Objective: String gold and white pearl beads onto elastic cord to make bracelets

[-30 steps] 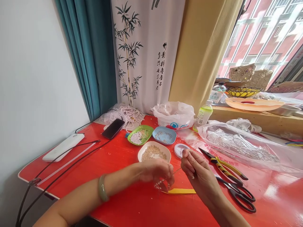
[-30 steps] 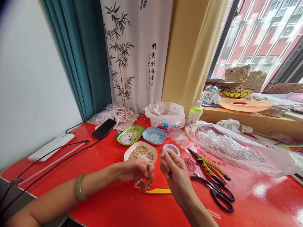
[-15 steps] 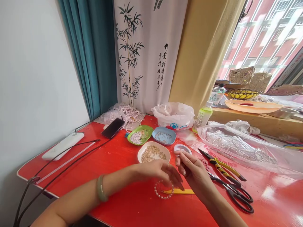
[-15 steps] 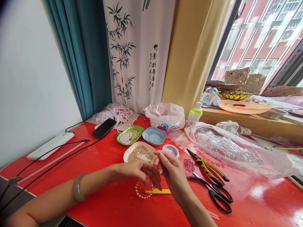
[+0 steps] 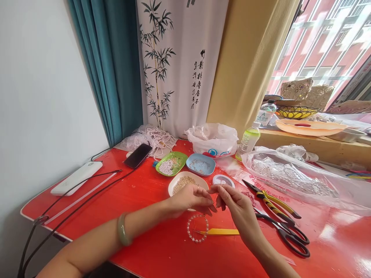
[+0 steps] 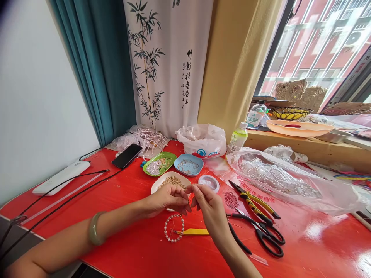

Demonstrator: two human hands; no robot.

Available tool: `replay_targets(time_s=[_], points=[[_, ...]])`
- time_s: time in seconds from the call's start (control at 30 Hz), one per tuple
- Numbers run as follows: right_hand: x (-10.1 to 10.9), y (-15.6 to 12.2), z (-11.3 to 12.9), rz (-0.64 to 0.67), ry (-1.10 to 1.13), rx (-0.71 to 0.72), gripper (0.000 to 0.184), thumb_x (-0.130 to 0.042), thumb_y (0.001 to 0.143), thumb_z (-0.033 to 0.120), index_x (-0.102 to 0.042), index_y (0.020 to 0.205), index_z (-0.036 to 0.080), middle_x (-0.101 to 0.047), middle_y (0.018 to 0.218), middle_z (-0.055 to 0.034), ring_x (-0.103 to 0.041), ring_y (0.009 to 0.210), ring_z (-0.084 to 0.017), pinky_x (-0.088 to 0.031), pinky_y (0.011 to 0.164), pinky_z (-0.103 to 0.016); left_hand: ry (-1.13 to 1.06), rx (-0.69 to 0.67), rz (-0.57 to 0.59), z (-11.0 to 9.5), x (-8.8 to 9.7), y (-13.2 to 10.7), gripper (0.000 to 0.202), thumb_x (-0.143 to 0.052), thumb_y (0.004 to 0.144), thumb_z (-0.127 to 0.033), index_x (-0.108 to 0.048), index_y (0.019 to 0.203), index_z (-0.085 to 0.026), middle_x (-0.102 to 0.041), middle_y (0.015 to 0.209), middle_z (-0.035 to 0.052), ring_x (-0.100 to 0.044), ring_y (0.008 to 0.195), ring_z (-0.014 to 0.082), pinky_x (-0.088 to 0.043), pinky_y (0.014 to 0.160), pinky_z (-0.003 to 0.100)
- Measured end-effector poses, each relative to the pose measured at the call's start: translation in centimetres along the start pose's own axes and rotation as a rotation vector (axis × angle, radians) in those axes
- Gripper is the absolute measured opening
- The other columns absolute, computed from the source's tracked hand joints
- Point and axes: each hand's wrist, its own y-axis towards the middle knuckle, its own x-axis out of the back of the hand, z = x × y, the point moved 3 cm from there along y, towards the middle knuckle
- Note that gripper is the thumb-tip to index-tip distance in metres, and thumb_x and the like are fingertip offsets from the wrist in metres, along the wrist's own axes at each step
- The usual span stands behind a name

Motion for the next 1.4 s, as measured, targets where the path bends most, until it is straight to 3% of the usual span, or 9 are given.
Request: replay_targets(time_s=[0.13,0.23,0.57,0.83,1.0,1.2,1.4], points=[[-0.1,0.2,-0.4,0.023,-0.142,0.090,0.035,-0.038,0.082,0.042,-0.061,0.087,0.016,-0.052,0.065,-0.0026,-0.049,0.058,-0.013,-0.041,0.052,-0.025,-0.014,-0.002,-0.063,0.0,0.2,0.1,0.028,-0.067,0.058,-0.033,-0.059,0.072,-0.010,-0.062,0.071,0.0056,-0.058,0.060,0.0109,-0.045,0.065,0.026],[-0.3,0.3,-0.7,0.043,-0.304,0.168,0.031,-0.041,0.081,0.039,-0.062,0.088,0.017,-0.052,0.072,-0.0042,-0.050,0.064,-0.015,-0.042,0.055,-0.026,-0.018,0.010,-0.090,0.0,0.3,0.0,0.029,-0.067,0.059,-0.034,-0.058,0.074,-0.010,-0.062,0.073,0.0058,-0.058,0.059,0.0103,-0.044,0.062,0.024],[-0.7,0.2,-1.2,0.093,-0.506,0.227,0.032,-0.034,0.084,0.032,-0.060,0.097,0.017,-0.049,0.065,-0.0018,-0.050,0.059,-0.013,-0.042,0.052,-0.023,0.030,-0.011,-0.091,0.7,0.7,0.4,0.033,-0.060,0.064,-0.042,-0.052,0.077,-0.013,-0.060,0.078,0.0056,-0.060,0.058,0.0122,-0.043,0.057,0.023],[-0.3,0.8,-2.3,0.177,-0.704,0.107,0.036,-0.031,0.084,0.027,-0.057,0.104,0.013,-0.059,0.083,-0.0090,-0.056,0.076,-0.018,-0.044,0.065,-0.027,0.074,-0.112,-0.224,0.5,1.3,0.6,0.026,-0.051,0.071,-0.039,-0.043,0.075,-0.015,-0.054,0.074,0.0006,-0.058,0.049,0.0085,-0.034,0.043,0.015],[0.4,1.2,-3.5,0.317,-0.892,0.017,0.033,-0.032,0.083,0.024,-0.058,0.101,0.015,-0.063,0.090,-0.0102,-0.058,0.085,-0.022,-0.042,0.068,-0.029,0.057,-0.136,-0.279,0.2,2.0,0.7,0.021,-0.050,0.072,-0.034,-0.041,0.074,-0.016,-0.052,0.065,-0.0025,-0.048,0.037,0.0048,-0.030,0.038,0.016],[2.0,2.0,-4.5,0.204,-1.239,0.021,0.029,-0.032,0.083,0.019,-0.053,0.103,0.015,-0.061,0.090,-0.0110,-0.060,0.075,-0.024,-0.038,0.055,-0.028,0.010,-0.132,-0.268,-0.6,2.9,0.7,0.020,-0.051,0.073,-0.033,-0.041,0.074,-0.016,-0.049,0.060,-0.0043,-0.034,0.033,0.0002,-0.020,0.034,0.015],[1.8,2.3,-5.2,0.242,-1.256,0.048,0.027,-0.034,0.083,0.019,-0.054,0.101,0.018,-0.061,0.088,-0.0069,-0.060,0.076,-0.022,-0.037,0.055,-0.026,-0.011,-0.075,-0.258,-1.3,4.4,0.4,0.018,-0.052,0.073,-0.030,-0.042,0.075,-0.015,-0.048,0.060,-0.0042,-0.028,0.033,-0.0011,-0.012,0.034,0.015]])
